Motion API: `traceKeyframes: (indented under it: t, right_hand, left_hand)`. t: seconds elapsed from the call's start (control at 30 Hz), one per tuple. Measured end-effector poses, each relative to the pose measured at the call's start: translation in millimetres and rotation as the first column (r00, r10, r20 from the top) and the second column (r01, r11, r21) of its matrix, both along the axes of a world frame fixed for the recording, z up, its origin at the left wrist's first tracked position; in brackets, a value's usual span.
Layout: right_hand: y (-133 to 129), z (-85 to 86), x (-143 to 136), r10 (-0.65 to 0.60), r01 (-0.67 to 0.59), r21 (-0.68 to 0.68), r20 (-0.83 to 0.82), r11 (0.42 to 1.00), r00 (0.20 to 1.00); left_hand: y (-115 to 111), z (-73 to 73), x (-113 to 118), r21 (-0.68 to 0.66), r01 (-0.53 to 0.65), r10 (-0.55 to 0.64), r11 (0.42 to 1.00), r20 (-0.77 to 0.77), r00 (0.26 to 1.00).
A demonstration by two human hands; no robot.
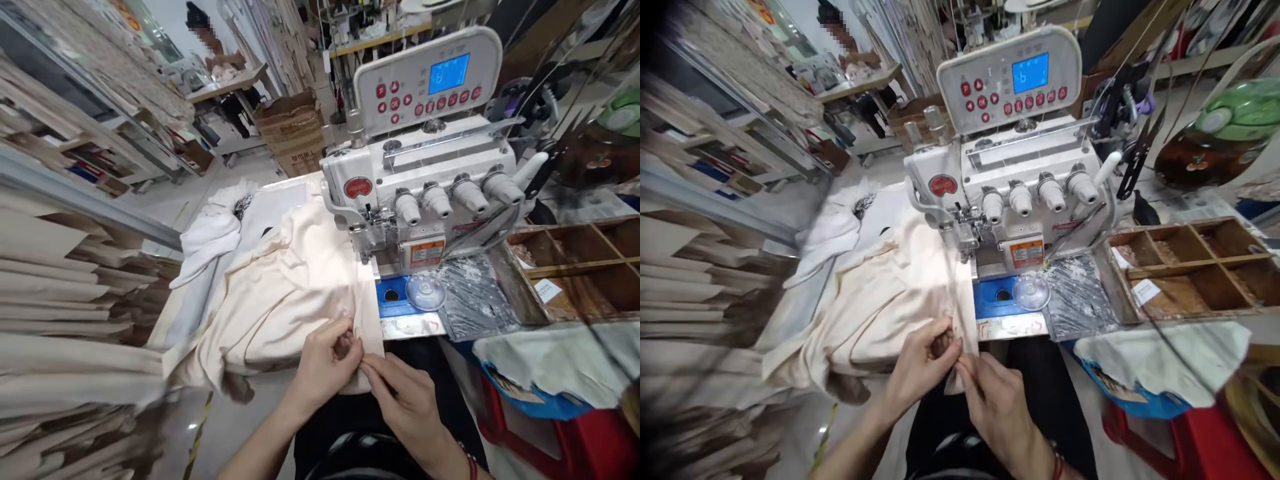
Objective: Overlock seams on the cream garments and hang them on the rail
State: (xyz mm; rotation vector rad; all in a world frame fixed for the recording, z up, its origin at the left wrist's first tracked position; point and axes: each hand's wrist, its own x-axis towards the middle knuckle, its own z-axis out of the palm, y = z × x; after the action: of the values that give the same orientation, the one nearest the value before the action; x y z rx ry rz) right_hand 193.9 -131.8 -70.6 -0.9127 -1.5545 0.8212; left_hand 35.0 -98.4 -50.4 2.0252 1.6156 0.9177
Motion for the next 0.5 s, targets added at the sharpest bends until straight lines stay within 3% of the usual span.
traceKeyframes:
  t: [0.1,0.2,0.23,0.3,0.37,0.4,0.5]
  right_hand:
    - [-23.0,-13.9,8.3,-0.064,0.048,-0.207,-0.071,0.977,0.995]
    - [-36.8,-22.5,14.6,-0.145,-0.003,-0.573,-0.211,0.819,0.967]
    - [-39.1,-23.4,15.6,-0.13,-0.075,-0.645,-0.265,0.761,0.956]
    - [-41.6,-22.7,16.2,-0.065,-0.214,-0.689,-0.355,0.693,0.933]
    - [-43.3,-19.6,15.3,-0.016,-0.282,-0.683,-0.395,0.674,0.919]
    - [-44.5,-17.7,14.6,-0.006,-0.293,-0.681,-0.4,0.671,0.916]
    - [-49.5,-13.0,13.2,0.029,-0.299,-0.675,-0.381,0.675,0.924]
  left_hand:
    - [-25.8,-10.0,-4.8,0.086,-0.073,0.072,0.994,0.017,0.997]
    - [-53.7,-13.1,-3.7,0.188,-0.163,0.117,0.969,0.236,0.965]
    - [-59.8,-14.2,-2.3,0.129,-0.213,0.145,0.969,0.402,0.904]
    - [-64.1,-17.7,1.2,-0.143,-0.233,0.263,0.962,0.709,0.654]
    - [-59.9,-22.0,4.3,-0.388,-0.141,0.41,0.911,0.804,0.431]
    - [-56.6,-23.8,5.6,-0.442,-0.087,0.438,0.893,0.806,0.398]
    - [-52.2,-25.4,8.3,-0.422,-0.035,0.381,0.906,0.774,0.506]
